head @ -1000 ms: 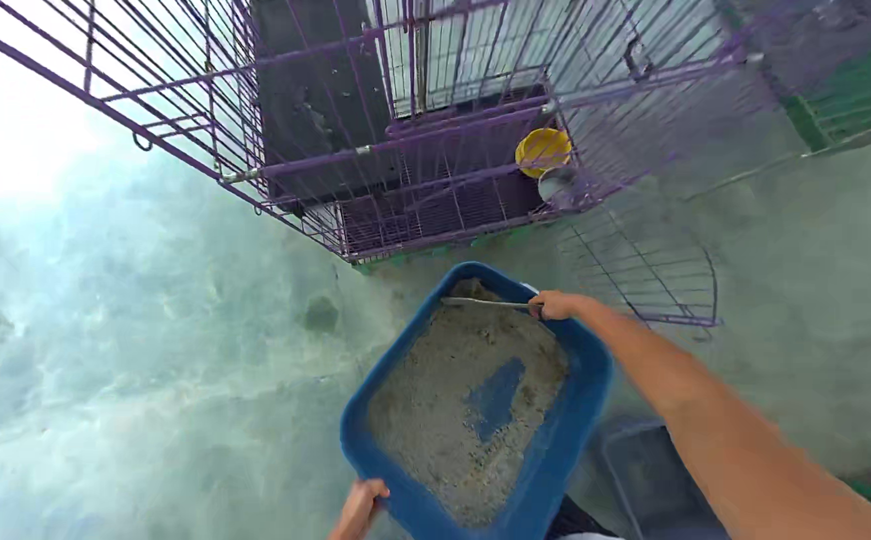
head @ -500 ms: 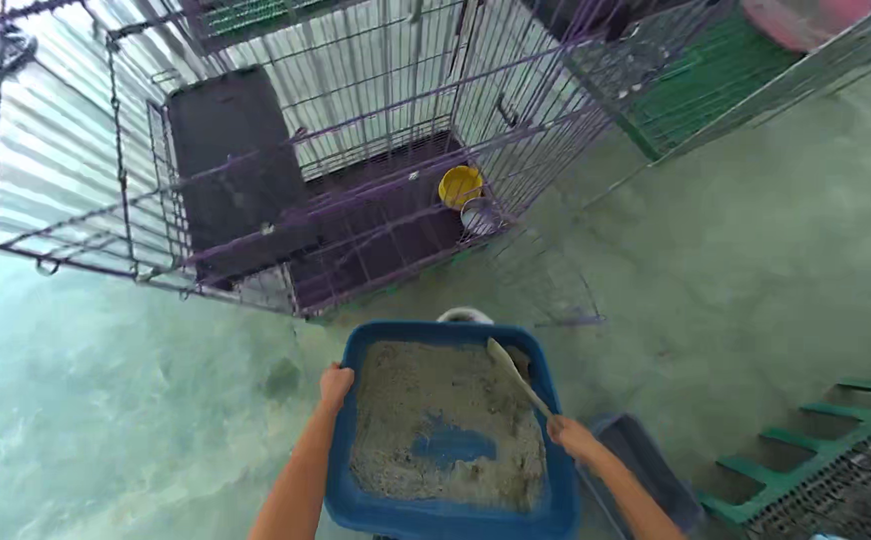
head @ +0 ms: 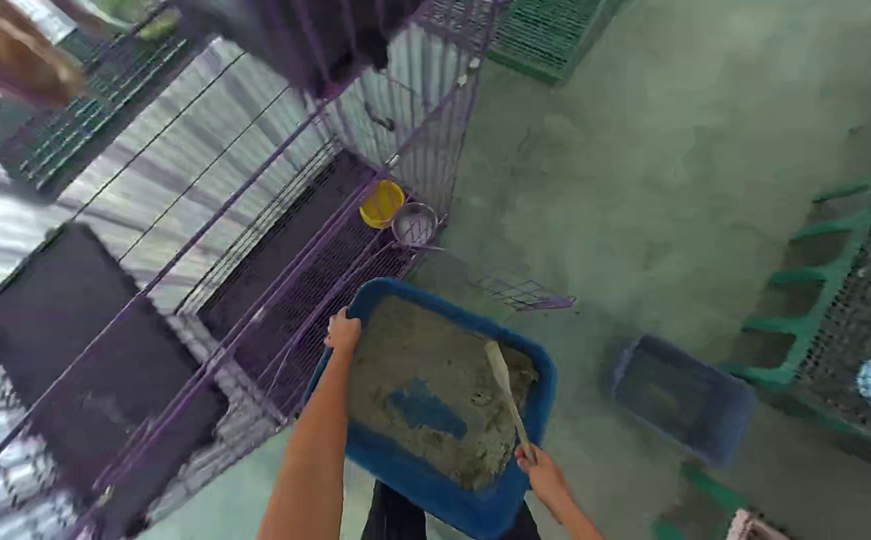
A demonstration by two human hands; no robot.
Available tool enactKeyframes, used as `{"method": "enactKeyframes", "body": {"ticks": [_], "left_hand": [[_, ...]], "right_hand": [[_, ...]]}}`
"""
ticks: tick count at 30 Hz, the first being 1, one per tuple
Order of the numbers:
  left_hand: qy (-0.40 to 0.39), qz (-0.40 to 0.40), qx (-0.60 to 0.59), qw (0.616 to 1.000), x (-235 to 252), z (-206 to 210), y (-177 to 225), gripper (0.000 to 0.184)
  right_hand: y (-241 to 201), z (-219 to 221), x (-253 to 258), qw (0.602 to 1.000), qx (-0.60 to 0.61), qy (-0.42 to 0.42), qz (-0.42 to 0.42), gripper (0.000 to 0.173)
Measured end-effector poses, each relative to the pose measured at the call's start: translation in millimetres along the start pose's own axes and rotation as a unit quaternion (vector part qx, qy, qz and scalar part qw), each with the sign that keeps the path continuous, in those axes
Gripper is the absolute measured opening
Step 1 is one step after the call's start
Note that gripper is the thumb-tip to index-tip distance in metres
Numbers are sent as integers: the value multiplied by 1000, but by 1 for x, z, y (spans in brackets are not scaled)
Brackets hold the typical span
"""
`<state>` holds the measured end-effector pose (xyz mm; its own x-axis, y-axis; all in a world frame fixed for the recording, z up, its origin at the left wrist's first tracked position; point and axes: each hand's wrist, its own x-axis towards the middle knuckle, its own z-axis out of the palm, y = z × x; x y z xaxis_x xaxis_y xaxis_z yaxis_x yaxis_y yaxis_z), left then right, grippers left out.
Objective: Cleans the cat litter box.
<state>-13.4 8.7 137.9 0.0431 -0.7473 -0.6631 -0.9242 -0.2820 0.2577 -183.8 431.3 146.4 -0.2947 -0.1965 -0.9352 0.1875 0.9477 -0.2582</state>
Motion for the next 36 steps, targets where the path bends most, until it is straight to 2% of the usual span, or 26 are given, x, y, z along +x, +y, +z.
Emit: {"method": "enactKeyframes", "body": {"ticks": [4, 7, 11, 13, 16, 18, 20, 23, 24, 26, 27, 28, 30, 31, 33, 34, 36], "left_hand": [[14, 20, 74, 997, 63, 4, 32, 48], [20, 39, 74, 996, 98, 9, 46, 48], [-18, 82, 104, 991, 147, 6, 53, 49], [-33, 82, 83, 993, 173, 7, 50, 52], [-23, 72, -54, 996, 186, 11, 41, 65], [19, 80, -183, 980, 177, 16, 32, 59], [55, 89, -274, 956, 156, 23, 16, 44], [-3, 85, -281, 956, 84, 37, -29, 36], [-19, 60, -271, 961, 49, 45, -45, 34], [-24, -54, -251, 966, -30, 59, -71, 33], [-17, -137, -264, 954, -70, 68, -83, 35], [-6, -228, -302, 926, -105, 82, -93, 38], [-19, -383, -404, 830, -152, 112, -108, 47], [-42, -426, -432, 794, -163, 129, -111, 47], [-103, -431, -574, 689, -167, 146, -110, 68], [-102, -412, -622, 658, -161, 154, -104, 65], [-57, -381, -655, 650, -144, 165, -84, 41]], "right_hand": [[-18, 59, 35, 998, 60, -6, 23, 31], [-30, 96, 59, 992, 122, 4, 35, 32], [-58, 121, 76, 987, 157, -13, 41, 34], [-70, 131, 81, 985, 168, -22, 45, 34], [-81, 149, 83, 985, 168, -26, 28, 32], [-90, 152, 75, 989, 142, -21, 22, 32], [-103, 148, 67, 992, 123, -29, 16, 32], [-116, 141, 61, 993, 100, -59, 11, 32], [-120, 138, 59, 993, 99, -70, 11, 32], [-127, 136, 57, 989, 112, -93, 9, 32], [-129, 137, 57, 987, 119, -105, 7, 31], [-130, 138, 57, 985, 124, -117, 3, 31], [-135, 138, 53, 982, 124, -140, -5, 29], [-139, 138, 51, 982, 119, -149, -7, 29], [-143, 140, 48, 981, 105, -162, -20, 28], [-145, 140, 46, 980, 97, -170, -27, 27], [-151, 137, 44, 979, 89, -180, -30, 27]]}}
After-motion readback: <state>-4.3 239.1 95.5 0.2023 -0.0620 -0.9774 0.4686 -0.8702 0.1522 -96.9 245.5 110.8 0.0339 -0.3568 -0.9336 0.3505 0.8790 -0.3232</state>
